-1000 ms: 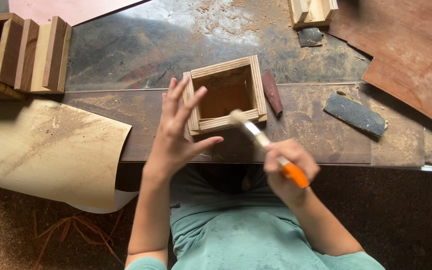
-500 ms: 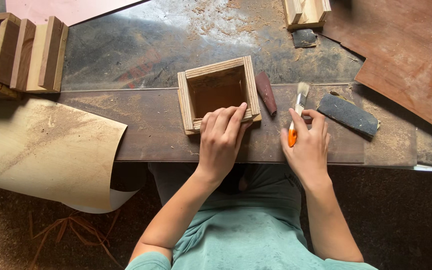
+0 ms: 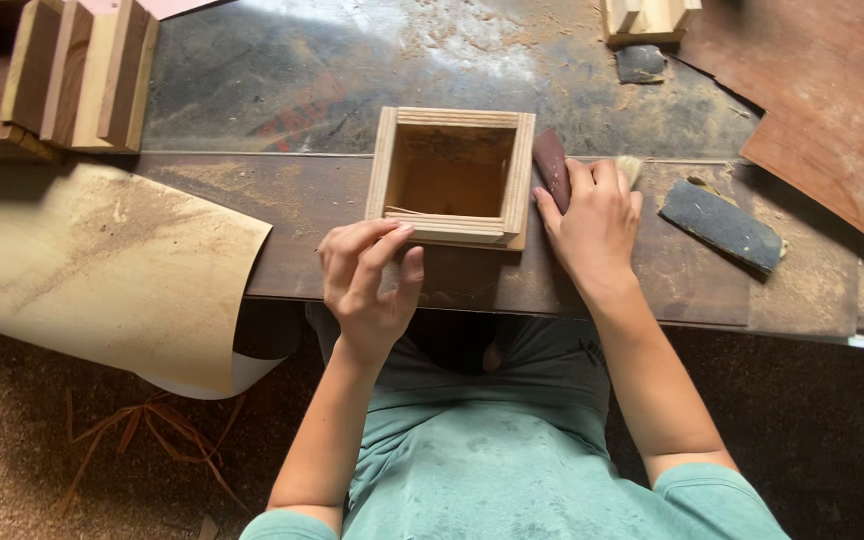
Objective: The person sands the edges and corners of a small wooden box using a sanding block and a small sanding strip, then brushes away dust with a paintbrush. The person repeats sanding and brushing on different sides of the box.
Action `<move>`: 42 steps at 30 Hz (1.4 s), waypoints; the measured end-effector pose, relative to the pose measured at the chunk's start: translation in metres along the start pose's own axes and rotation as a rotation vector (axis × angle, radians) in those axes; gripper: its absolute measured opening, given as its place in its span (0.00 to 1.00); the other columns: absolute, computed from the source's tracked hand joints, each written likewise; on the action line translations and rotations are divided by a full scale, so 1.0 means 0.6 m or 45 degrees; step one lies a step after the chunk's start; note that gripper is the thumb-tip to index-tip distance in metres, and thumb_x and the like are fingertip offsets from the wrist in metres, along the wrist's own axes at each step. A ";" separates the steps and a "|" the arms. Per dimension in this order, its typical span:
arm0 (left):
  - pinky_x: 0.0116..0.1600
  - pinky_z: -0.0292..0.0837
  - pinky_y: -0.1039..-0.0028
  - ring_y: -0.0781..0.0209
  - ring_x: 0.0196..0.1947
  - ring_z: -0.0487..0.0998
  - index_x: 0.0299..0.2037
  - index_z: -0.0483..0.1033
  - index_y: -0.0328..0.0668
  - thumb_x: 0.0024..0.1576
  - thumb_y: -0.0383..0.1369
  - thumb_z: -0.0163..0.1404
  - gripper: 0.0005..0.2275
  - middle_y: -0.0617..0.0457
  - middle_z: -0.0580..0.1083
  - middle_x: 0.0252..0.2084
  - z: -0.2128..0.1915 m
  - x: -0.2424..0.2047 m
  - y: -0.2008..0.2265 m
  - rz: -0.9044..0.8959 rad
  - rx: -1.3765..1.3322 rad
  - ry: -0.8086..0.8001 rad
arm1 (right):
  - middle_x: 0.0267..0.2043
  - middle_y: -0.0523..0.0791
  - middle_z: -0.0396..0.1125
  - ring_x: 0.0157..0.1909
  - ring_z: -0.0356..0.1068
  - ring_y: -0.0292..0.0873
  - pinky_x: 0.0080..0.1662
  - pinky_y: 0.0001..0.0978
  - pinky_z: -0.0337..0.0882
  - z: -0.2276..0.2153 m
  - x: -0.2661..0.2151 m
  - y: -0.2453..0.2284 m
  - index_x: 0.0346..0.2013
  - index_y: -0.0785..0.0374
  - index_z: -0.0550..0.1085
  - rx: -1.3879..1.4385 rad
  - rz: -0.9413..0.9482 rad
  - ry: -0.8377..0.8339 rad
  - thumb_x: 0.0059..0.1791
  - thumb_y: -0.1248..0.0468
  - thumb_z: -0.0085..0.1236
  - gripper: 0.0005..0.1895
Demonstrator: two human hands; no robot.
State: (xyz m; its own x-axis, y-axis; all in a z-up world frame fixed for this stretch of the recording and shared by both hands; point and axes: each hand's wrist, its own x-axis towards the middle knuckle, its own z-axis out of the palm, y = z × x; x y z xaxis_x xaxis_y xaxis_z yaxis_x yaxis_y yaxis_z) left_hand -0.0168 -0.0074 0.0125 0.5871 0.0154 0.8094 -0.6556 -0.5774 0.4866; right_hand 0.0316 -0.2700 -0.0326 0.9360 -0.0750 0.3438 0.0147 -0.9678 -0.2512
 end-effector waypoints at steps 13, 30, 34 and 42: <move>0.63 0.71 0.60 0.54 0.54 0.77 0.47 0.80 0.45 0.57 0.31 0.62 0.10 0.52 0.75 0.50 0.032 -0.039 0.028 0.177 -0.025 -0.194 | 0.47 0.53 0.72 0.47 0.78 0.44 0.50 0.36 0.80 -0.106 -0.045 -0.008 0.53 0.68 0.66 1.317 0.277 -0.246 0.55 0.68 0.52 0.12; 0.33 0.78 0.80 0.70 0.31 0.80 0.49 0.79 0.34 0.54 0.31 0.62 0.15 0.52 0.78 0.43 0.050 0.040 0.089 -1.010 -1.026 -0.639 | 0.52 0.54 0.72 0.49 0.76 0.44 0.51 0.35 0.78 -0.136 -0.125 -0.048 0.67 0.68 0.58 2.109 0.245 -0.607 0.55 0.73 0.51 0.26; 0.39 0.78 0.81 0.71 0.37 0.80 0.47 0.81 0.31 0.59 0.29 0.60 0.10 0.54 0.76 0.43 0.059 0.030 0.083 -1.087 -1.273 -0.628 | 0.46 0.51 0.75 0.42 0.75 0.38 0.43 0.29 0.76 -0.133 -0.131 -0.060 0.62 0.67 0.60 2.067 0.240 -0.504 0.56 0.74 0.54 0.22; 0.44 0.72 0.80 0.71 0.37 0.75 0.43 0.83 0.34 0.61 0.26 0.59 0.04 0.55 0.75 0.36 0.072 0.002 0.086 -0.868 -0.993 -0.480 | 0.42 0.46 0.73 0.40 0.71 0.34 0.43 0.24 0.72 -0.117 -0.144 -0.066 0.54 0.69 0.70 1.943 0.203 -0.373 0.57 0.71 0.54 0.11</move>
State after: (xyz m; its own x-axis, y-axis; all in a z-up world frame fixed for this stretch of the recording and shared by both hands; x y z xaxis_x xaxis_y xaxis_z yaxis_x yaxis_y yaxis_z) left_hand -0.0294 -0.0726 0.0247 0.9599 -0.1917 0.2048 -0.1811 0.1338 0.9743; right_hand -0.0747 -0.2422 0.0109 0.9933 0.0739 0.0892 0.0720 0.2092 -0.9752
